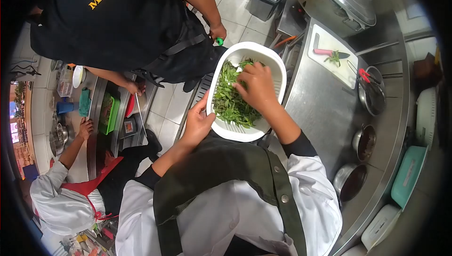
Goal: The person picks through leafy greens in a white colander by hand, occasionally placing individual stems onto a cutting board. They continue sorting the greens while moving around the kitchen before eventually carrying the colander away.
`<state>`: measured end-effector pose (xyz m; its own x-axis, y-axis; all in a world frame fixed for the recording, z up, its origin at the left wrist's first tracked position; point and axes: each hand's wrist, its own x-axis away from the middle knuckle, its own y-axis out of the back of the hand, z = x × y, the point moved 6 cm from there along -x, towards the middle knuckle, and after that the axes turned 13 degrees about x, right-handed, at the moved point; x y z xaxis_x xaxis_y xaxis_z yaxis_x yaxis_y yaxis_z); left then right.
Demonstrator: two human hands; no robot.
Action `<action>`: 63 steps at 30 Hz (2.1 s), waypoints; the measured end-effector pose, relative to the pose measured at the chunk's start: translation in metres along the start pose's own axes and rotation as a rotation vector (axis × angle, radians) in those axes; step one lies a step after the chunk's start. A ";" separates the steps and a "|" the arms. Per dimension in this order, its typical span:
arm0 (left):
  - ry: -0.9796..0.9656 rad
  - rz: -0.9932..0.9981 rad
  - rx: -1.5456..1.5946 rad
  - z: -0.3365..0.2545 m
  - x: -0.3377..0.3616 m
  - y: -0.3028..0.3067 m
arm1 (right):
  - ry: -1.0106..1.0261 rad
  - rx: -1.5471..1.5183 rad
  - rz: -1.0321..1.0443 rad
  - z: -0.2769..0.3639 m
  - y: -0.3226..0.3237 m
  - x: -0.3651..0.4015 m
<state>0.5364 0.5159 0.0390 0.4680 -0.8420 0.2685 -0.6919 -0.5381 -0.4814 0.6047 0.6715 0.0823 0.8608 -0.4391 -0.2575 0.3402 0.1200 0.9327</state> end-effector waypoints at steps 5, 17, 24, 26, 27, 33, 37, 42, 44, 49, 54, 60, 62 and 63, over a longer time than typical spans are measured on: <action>-0.052 0.008 -0.009 0.006 0.002 0.010 | -0.001 0.107 -0.056 0.007 -0.021 0.001; -0.084 -0.004 -0.024 0.003 0.013 0.013 | -0.032 -0.060 -0.023 -0.013 0.000 -0.004; -0.065 0.024 -0.045 0.007 0.020 0.015 | 0.066 0.156 0.129 0.011 -0.026 -0.006; -0.113 0.027 -0.081 0.007 0.019 0.020 | 0.033 0.106 0.118 0.011 -0.013 -0.009; -0.116 0.019 -0.064 0.008 0.020 0.021 | 0.014 0.074 0.119 0.010 -0.009 -0.007; -0.100 0.008 -0.154 0.012 0.020 0.028 | 0.105 0.061 0.057 0.024 -0.006 -0.008; -0.132 0.005 -0.129 0.000 0.025 0.023 | 0.049 0.021 0.056 0.029 -0.001 -0.004; -0.145 -0.003 -0.102 -0.004 0.026 0.020 | -0.330 -0.873 0.133 -0.017 0.019 -0.001; -0.137 0.020 -0.112 -0.001 0.025 0.023 | -0.440 -1.334 0.231 -0.022 0.016 0.005; -0.115 0.097 0.015 0.008 0.022 0.034 | -0.536 -1.600 0.276 -0.011 0.029 0.013; -0.087 0.198 0.033 0.008 0.019 0.038 | -0.535 -1.585 0.252 0.002 0.034 0.015; -0.017 0.191 0.029 0.018 0.007 0.043 | -0.596 -1.650 0.284 0.008 0.024 0.006; -0.067 0.220 0.030 0.025 -0.005 0.048 | -0.625 -1.630 0.266 0.005 0.017 0.004; -0.086 0.234 0.031 0.019 -0.008 0.045 | -0.577 -1.459 0.329 0.005 0.016 0.007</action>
<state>0.5126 0.4991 -0.0007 0.3431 -0.9363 0.0750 -0.7703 -0.3261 -0.5479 0.6144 0.6658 0.0963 0.8301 -0.4445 0.3368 0.5221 0.8317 -0.1891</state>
